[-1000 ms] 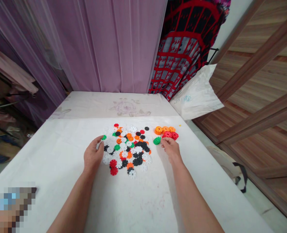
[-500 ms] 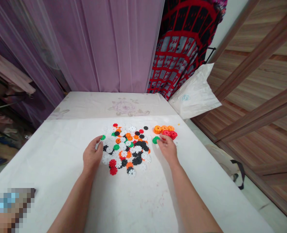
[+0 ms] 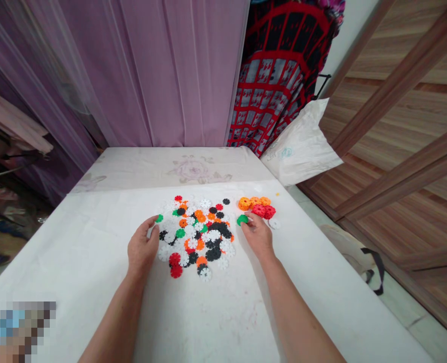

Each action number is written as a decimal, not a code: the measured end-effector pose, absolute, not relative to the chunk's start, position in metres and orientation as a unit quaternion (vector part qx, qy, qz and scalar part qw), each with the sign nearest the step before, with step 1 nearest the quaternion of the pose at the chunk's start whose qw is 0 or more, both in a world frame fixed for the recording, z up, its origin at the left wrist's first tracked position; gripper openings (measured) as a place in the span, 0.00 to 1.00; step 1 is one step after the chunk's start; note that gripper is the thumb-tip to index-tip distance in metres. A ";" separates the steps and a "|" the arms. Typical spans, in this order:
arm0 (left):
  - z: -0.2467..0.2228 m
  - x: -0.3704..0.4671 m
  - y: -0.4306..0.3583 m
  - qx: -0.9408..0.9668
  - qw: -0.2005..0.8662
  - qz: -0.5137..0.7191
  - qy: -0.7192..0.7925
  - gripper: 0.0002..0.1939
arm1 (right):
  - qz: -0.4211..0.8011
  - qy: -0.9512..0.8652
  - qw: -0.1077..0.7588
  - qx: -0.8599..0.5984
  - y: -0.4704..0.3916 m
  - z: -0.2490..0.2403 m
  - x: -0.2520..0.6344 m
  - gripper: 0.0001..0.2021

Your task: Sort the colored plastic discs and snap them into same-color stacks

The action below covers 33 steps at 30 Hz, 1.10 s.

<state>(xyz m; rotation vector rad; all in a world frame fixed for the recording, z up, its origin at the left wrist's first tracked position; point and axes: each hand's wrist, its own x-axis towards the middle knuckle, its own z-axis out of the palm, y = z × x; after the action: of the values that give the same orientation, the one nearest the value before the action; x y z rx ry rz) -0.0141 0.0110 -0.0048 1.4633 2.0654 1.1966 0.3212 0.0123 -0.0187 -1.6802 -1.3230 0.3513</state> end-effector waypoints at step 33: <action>-0.002 -0.011 0.011 0.515 0.192 0.412 0.726 0.19 | 0.093 -0.721 0.133 -0.673 0.010 0.036 0.207 0.10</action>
<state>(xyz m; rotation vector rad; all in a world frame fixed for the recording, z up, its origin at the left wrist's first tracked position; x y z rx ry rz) -0.0106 0.0106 -0.0016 1.4474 2.0396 1.1580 0.2067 0.0101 0.0365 -1.9526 -2.0925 0.2696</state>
